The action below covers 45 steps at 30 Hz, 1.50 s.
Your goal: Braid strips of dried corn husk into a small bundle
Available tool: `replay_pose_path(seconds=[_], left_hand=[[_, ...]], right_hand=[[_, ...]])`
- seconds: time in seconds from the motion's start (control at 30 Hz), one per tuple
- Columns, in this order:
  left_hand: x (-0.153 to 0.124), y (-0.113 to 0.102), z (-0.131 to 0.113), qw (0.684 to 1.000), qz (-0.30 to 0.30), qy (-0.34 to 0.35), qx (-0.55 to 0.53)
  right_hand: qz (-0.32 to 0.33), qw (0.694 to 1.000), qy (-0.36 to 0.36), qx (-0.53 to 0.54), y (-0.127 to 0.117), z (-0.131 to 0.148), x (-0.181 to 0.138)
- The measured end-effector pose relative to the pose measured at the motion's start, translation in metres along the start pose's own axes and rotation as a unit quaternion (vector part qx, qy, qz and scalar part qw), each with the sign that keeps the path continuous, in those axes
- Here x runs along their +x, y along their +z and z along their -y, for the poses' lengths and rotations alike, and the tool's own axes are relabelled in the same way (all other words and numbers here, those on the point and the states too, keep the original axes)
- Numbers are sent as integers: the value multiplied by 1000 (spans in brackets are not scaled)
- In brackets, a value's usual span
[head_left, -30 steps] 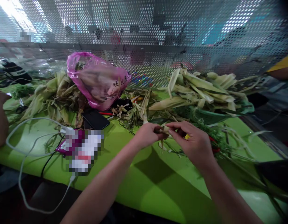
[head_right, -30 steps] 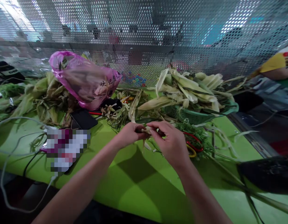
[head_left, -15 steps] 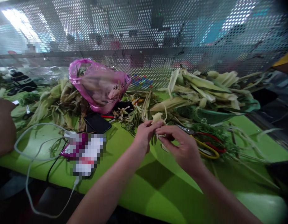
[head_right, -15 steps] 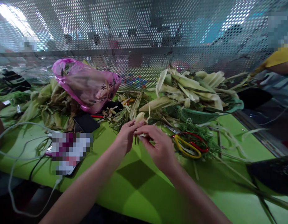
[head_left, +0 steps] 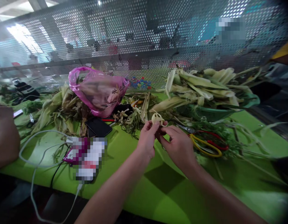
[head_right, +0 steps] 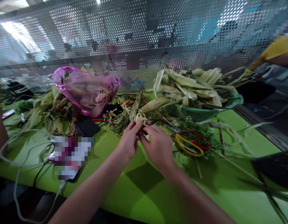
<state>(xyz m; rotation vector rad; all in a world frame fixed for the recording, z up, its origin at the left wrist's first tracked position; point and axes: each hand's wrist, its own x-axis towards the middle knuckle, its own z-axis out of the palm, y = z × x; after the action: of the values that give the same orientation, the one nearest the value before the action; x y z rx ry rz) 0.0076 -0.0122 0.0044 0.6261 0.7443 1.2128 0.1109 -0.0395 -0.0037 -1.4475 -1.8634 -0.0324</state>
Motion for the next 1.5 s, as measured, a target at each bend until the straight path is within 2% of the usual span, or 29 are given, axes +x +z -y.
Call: replay_pose_path(seconds=[0.17, 0.33, 0.63, 0.77, 0.83, 0.93, 1.0, 1.1, 1.2, 1.27, 1.4, 1.5], left_hand=[[-3, 8, 11, 999, -25, 9, -35], [-2, 6, 10, 999, -4, 50, -10], [6, -5, -6, 993, -29, 105, 50], [10, -8, -10, 992, -26, 114, 54], [12, -10, -12, 993, -3, 99, 66], [13, -11, -12, 995, 32, 54, 75], [12, -11, -10, 996, 56, 23, 69], [11, -9, -7, 991, 113, -10, 66], [8, -7, -6, 982, 158, -20, 100], [8, -7, -6, 976, 171, -19, 134], [7, -9, -5, 962, 189, -12, 198], [9, -12, -2, 955, 196, -4, 222]], right_hand=[[-49, 995, 9, -81, 3, 0, 0], [-35, 994, -12, -102, -1, 2, -1], [74, 980, -107, -152, -4, 12, -6], [149, 979, -118, -76, -10, 11, -3], [141, 986, -93, 17, -17, 7, -1], [33, 986, 44, 158, -26, -4, 5], [-8, 960, 156, 233, -28, -15, 9], [25, 902, 255, 348, -23, -29, 14], [32, 854, 281, 437, -19, -37, 15], [13, 841, 284, 461, -18, -39, 14], [-32, 847, 287, 446, -16, -42, 13], [-15, 864, 285, 415, -15, -47, 13]])
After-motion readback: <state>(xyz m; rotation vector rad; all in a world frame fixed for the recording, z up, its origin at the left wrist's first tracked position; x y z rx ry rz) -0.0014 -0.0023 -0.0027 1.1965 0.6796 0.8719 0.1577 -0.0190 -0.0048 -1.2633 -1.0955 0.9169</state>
